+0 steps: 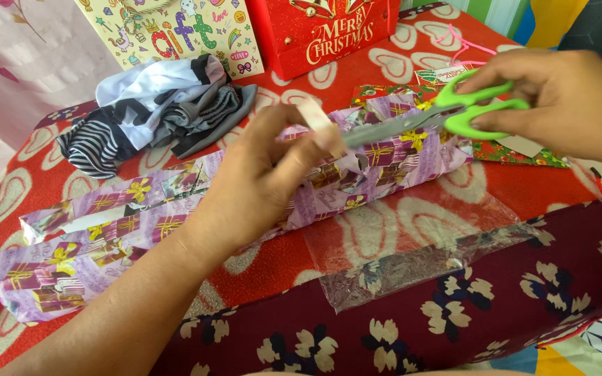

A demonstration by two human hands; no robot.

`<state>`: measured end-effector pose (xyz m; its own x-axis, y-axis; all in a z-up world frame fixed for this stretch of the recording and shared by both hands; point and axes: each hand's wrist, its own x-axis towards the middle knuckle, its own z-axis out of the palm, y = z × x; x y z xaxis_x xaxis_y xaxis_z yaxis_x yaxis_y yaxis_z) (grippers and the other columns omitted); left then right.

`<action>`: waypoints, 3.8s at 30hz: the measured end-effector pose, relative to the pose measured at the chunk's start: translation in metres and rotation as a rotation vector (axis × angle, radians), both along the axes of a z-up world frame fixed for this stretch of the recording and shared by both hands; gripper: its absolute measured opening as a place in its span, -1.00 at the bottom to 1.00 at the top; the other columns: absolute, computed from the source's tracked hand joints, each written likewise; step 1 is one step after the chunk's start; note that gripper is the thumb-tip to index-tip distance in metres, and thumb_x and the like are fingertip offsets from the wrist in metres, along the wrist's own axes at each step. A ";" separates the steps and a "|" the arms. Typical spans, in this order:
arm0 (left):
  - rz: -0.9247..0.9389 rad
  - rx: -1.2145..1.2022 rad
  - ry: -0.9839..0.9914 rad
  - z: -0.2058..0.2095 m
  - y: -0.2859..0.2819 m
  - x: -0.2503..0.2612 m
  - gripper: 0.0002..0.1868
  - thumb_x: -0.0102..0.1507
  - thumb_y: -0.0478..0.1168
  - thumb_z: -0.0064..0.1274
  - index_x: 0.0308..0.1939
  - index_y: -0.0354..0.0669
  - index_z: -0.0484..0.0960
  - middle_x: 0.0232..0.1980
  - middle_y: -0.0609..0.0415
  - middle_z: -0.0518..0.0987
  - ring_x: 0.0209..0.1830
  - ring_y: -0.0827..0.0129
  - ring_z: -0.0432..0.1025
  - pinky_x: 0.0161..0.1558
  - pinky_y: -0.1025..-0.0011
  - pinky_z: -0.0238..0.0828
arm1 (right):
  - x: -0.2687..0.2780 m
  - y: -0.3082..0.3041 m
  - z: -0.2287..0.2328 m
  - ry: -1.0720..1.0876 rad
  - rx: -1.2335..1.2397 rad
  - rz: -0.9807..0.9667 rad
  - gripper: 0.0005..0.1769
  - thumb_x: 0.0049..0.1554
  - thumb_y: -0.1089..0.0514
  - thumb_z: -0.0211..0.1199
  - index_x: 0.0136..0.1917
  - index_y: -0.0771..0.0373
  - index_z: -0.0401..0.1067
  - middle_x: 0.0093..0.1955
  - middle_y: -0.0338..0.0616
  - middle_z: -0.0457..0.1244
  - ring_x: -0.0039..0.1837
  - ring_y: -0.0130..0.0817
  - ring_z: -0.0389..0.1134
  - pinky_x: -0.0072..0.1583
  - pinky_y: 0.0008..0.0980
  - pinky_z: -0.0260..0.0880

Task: The person wraps a rectangular box with purple patterned wrapping paper. They fold the paper around the box, apply clear tape to secure the seams, and use green scissors to cut the tape. The process continues with folding and taping the ends of the package.

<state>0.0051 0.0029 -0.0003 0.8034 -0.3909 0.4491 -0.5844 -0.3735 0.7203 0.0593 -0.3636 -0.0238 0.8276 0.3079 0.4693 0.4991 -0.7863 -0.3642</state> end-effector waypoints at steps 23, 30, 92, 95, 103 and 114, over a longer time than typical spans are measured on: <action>-0.021 0.090 -0.037 -0.002 -0.001 -0.007 -0.27 0.48 0.18 -0.37 0.43 -0.46 0.16 0.14 -0.21 0.64 0.17 0.16 0.59 0.19 0.29 0.48 | -0.043 0.022 -0.020 0.658 -0.364 -0.005 -0.52 0.05 -0.06 0.46 0.26 -0.36 0.58 0.19 -0.61 0.37 0.19 -0.59 0.41 0.23 -0.47 0.42; -0.131 -0.026 -0.002 -0.005 -0.002 -0.004 -0.35 0.51 0.11 -0.37 0.36 -0.47 0.25 0.13 -0.19 0.63 0.20 0.18 0.59 0.32 0.30 0.46 | -0.054 0.030 0.001 0.177 0.051 0.322 -0.69 0.17 0.16 0.30 0.17 0.08 0.67 0.07 -0.27 0.44 0.10 -0.43 0.44 0.12 -0.41 0.41; 0.128 0.920 -0.160 0.005 0.089 0.008 0.03 0.17 0.41 0.01 0.53 -0.11 0.15 0.61 -0.09 0.09 0.56 0.14 0.01 0.40 0.16 -0.01 | -0.052 0.171 0.016 -0.127 -0.394 0.313 -0.31 0.12 -0.09 0.21 0.46 0.17 0.29 0.48 -0.03 0.19 0.41 0.03 0.19 0.38 -0.02 0.14; 0.158 0.884 -0.213 0.005 0.097 0.006 0.08 0.13 0.45 0.06 0.49 -0.18 0.17 0.58 -0.12 0.12 0.54 0.09 0.09 0.39 0.15 0.09 | -0.049 0.176 0.023 -0.011 -0.397 0.252 -0.28 0.11 -0.21 0.24 0.46 0.07 0.30 0.43 -0.11 0.20 0.43 -0.08 0.20 0.41 -0.04 0.14; 0.256 0.919 -0.436 -0.007 0.081 -0.003 0.06 0.04 0.46 0.15 0.50 0.08 0.31 0.39 -0.25 0.37 0.29 -0.22 0.35 0.18 -0.03 0.27 | -0.047 0.204 0.013 -0.176 -0.473 0.292 -0.12 0.05 -0.24 0.28 0.54 0.09 0.19 0.53 -0.09 0.14 0.45 -0.05 0.15 0.36 0.07 0.08; 0.309 0.913 -0.377 -0.005 0.078 -0.006 -0.06 0.07 0.44 0.14 0.41 0.12 0.37 0.22 -0.12 0.46 0.09 -0.07 0.49 0.10 0.01 0.39 | -0.051 0.195 0.032 0.026 -0.407 0.157 -0.09 0.02 -0.46 0.29 0.45 0.08 0.29 0.39 -0.08 0.24 0.38 -0.15 0.23 0.38 -0.05 0.18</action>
<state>-0.0009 0.0806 -0.0048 0.7954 -0.5096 0.3282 -0.4992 -0.8578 -0.1223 0.0080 -0.1690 0.0085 0.7659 0.5863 0.2638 0.6187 -0.7838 -0.0543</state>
